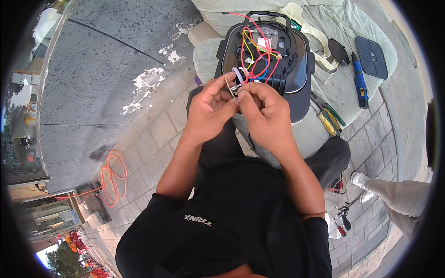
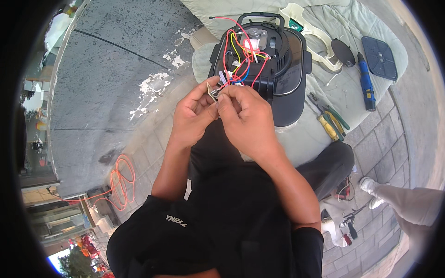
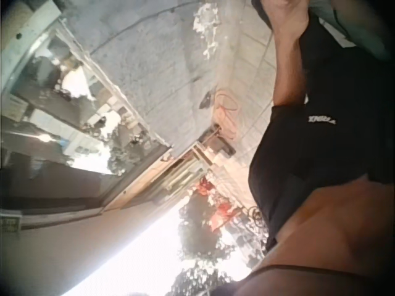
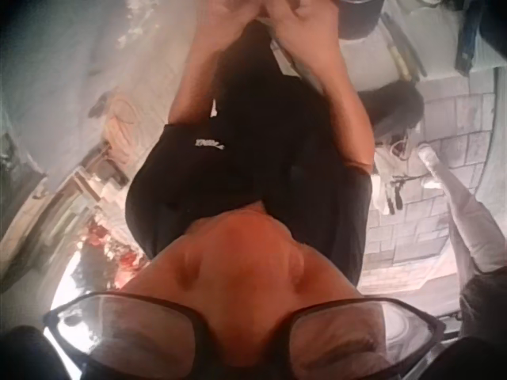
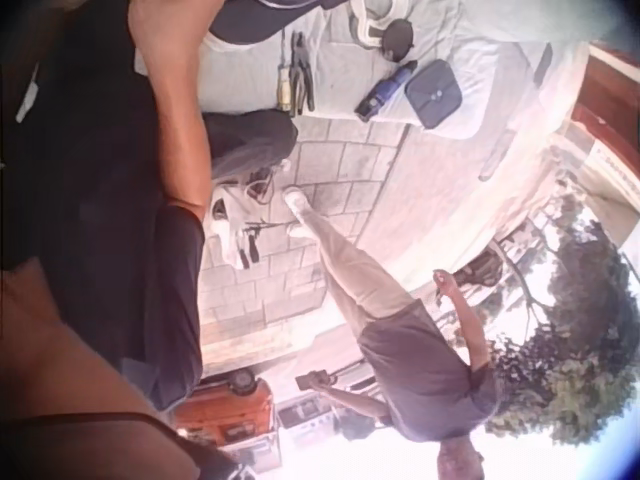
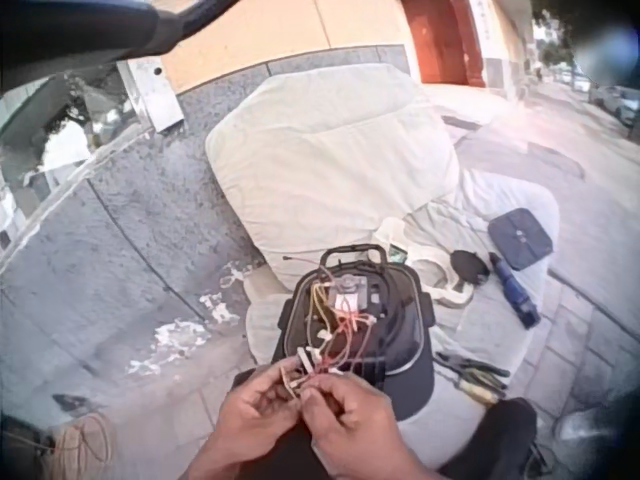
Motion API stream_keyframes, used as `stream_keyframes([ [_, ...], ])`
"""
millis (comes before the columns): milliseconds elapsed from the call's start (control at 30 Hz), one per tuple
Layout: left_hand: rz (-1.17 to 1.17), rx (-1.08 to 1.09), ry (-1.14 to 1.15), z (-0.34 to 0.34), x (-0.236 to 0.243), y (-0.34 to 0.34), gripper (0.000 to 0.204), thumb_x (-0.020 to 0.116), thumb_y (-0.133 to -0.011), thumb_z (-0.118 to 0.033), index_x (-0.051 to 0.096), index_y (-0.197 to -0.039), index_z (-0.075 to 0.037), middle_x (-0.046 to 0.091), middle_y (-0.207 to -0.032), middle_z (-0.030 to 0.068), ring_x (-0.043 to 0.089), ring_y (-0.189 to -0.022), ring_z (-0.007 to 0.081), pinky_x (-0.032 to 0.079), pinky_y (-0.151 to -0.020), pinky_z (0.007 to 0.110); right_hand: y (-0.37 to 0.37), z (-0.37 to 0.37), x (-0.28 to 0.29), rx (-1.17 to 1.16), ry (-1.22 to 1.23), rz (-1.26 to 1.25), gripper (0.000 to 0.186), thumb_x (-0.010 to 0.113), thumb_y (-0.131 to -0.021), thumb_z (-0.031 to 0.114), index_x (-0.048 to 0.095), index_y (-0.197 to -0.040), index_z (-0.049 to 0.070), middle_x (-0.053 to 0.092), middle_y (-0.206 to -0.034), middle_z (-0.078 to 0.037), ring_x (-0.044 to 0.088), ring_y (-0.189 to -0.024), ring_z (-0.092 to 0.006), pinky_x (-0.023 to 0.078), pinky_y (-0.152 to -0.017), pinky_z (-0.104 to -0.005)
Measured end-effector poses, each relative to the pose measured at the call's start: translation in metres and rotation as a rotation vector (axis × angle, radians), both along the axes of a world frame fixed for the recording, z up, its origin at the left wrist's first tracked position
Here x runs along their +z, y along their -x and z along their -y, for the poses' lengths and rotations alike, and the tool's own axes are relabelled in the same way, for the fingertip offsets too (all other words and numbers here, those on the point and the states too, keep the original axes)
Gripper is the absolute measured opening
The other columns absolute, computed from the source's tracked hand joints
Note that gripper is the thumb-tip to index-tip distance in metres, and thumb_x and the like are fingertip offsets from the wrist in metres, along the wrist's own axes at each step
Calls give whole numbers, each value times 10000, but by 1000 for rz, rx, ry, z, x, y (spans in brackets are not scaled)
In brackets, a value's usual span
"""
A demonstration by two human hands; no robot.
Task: The person sits on the ground and works on a small green circuit board connected to a black device. They use a screwdriver to adjust components on the board and handle various colored wires attached to the device.
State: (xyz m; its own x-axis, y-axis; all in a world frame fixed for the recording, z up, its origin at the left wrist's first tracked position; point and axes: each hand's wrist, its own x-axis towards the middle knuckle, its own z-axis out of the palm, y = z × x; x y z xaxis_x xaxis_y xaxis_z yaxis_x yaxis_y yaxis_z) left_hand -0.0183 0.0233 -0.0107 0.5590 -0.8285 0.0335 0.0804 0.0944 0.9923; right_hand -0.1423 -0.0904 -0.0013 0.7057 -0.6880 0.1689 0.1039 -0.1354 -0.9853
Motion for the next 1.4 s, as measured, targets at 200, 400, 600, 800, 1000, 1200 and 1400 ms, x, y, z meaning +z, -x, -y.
stream_keyframes([
  [200,47,-49,-36,-2,3,-5,632,651,-921,135,445,-1513,59,502,-1280,64,606,-1098,137,548,-919,281,2,0,1,7,79,2,141,688,-941,87,707,-1035,-15,663,-860,-144,654,-687,-248,530,-649,-360],
  [400,-11,-66,-47,-2,7,-8,632,661,-935,107,424,-1521,75,514,-1303,81,594,-1202,180,514,-1023,330,0,1,-1,6,140,-8,124,691,-930,79,694,-1025,-1,656,-852,-146,668,-674,-283,532,-615,-371],
  [600,-50,-71,-91,-2,10,-11,649,696,-942,54,404,-1519,106,529,-1320,99,588,-1236,203,496,-1052,357,-6,-3,-4,-47,143,17,124,705,-910,72,679,-1018,17,642,-841,-126,663,-618,-296,530,-541,-376],
  [800,-32,-64,-75,-4,6,-14,648,702,-943,43,408,-1517,108,529,-1312,99,592,-1224,196,504,-1035,343,-7,-5,-6,-64,207,8,143,719,-908,80,677,-1030,17,636,-828,-109,654,-588,-278,508,-489,-369],
  [1000,-30,-77,-70,-4,4,-15,657,705,-934,63,414,-1522,97,522,-1311,96,594,-1208,184,520,-1010,322,-5,-9,-5,-96,192,-16,156,727,-906,78,683,-1041,14,628,-816,-107,642,-567,-273,509,-486,-374],
  [1200,-14,-68,-94,-5,5,-15,664,711,-932,63,415,-1526,88,512,-1321,98,590,-1203,177,523,-1006,316,-5,-10,-4,-119,230,-21,170,737,-891,67,686,-1041,4,632,-818,-115,640,-565,-276,509,-487,-379],
  [1400,33,-85,-62,-4,1,-15,666,713,-939,43,411,-1532,80,510,-1322,98,584,-1202,171,524,-1004,314,-5,-13,-3,-146,219,-43,120,726,-919,34,714,-1036,13,586,-748,-63,562,-588,-143,465,-530,-293],
])
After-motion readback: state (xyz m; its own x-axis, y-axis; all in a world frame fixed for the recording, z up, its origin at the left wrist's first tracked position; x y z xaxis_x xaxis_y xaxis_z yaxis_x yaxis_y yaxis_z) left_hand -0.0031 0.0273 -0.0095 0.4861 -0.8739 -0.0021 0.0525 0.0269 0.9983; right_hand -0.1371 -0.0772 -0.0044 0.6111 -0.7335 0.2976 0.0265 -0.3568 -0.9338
